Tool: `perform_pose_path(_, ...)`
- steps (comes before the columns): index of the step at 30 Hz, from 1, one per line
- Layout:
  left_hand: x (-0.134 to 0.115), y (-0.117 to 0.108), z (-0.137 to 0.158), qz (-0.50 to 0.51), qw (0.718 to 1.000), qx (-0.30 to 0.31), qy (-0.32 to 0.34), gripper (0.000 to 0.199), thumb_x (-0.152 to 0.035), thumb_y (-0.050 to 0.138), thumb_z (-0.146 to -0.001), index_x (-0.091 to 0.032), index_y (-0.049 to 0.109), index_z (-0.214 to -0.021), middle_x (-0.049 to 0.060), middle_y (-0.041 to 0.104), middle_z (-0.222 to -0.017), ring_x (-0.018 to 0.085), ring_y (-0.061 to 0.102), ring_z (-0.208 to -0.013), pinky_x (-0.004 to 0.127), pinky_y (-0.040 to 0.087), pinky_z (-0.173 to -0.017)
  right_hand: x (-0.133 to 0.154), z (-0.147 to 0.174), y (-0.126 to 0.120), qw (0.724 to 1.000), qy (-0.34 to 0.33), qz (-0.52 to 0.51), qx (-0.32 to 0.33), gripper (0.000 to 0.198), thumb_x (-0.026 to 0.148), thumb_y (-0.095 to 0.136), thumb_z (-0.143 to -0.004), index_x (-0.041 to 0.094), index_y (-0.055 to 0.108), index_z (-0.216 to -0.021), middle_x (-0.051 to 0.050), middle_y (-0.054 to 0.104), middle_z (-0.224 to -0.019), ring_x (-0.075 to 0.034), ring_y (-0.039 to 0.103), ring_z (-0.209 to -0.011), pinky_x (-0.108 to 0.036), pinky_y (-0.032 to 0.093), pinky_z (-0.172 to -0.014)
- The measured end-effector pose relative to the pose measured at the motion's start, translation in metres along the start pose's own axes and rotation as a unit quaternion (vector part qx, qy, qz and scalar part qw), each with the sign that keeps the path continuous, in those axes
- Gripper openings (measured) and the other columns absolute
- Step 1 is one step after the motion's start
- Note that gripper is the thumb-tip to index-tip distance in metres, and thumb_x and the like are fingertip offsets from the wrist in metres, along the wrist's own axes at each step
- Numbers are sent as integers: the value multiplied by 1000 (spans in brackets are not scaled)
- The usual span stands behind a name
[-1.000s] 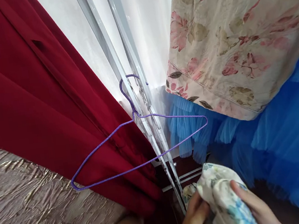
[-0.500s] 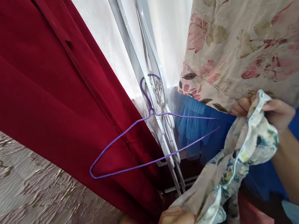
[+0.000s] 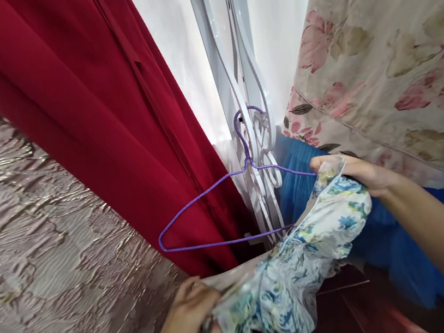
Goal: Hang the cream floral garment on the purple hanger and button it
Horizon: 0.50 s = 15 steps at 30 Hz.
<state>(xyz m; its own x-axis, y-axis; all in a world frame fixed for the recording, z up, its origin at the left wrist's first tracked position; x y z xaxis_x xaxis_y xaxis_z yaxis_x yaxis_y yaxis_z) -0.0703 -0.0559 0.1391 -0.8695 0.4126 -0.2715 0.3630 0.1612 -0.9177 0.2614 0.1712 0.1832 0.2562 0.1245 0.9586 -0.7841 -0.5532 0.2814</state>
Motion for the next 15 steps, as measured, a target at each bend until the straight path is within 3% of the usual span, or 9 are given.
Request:
perform_pose_path(3, 46, -20, 4, -87, 994, -16, -68, 25, -12, 55, -76, -24, 67, -95, 3, 70, -100, 25, 64, -101, 44, 46, -101, -2, 8, 7, 1000, 18, -1, 21, 53, 24, 75, -73, 17, 70, -125, -7, 79, -82, -18, 74, -71, -24, 50, -63)
perform_pose_path(7, 86, -57, -1, -119, 982, -105, -103, 22, -23, 51, -89, -25, 66, -105, 5, 69, -112, 26, 62, -108, 41, 48, -94, -7, 11, 5, 1000, 27, -11, -10, 51, 25, 76, -70, 6, 74, -117, -19, 79, -94, -22, 76, -78, -31, 53, -71)
perform_pose_path(11, 86, -85, -24, -118, 975, -160, -102, 27, -23, 47, -91, -23, 59, -115, 6, 65, -124, 27, 58, -116, 43, 44, -100, -4, 13, -3, 999, 13, -22, -29, 42, 18, 73, -70, 1, 76, -108, -22, 78, -97, -23, 77, -80, -32, 53, -73)
perform_pose_path(15, 63, -99, -53, -43, 971, -216, -95, 21, -18, 45, -90, -23, 56, -108, 6, 63, -130, 26, 58, -119, 43, 43, -104, -2, 18, -7, 999, 15, -33, -38, 39, 17, 69, -72, -1, 75, -107, -22, 77, -96, -24, 77, -80, -33, 54, -73)
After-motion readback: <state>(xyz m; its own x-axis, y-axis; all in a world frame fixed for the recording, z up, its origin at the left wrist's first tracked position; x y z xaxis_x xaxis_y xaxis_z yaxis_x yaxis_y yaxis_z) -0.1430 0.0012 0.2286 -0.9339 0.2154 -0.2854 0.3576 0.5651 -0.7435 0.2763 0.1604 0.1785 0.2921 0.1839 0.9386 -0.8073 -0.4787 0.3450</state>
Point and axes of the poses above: each hand's wrist, its own z-axis away from the middle knuckle, its own y-axis out of the palm, x = y × z, the point moved 5 cm from there along -z, towards the middle knuckle
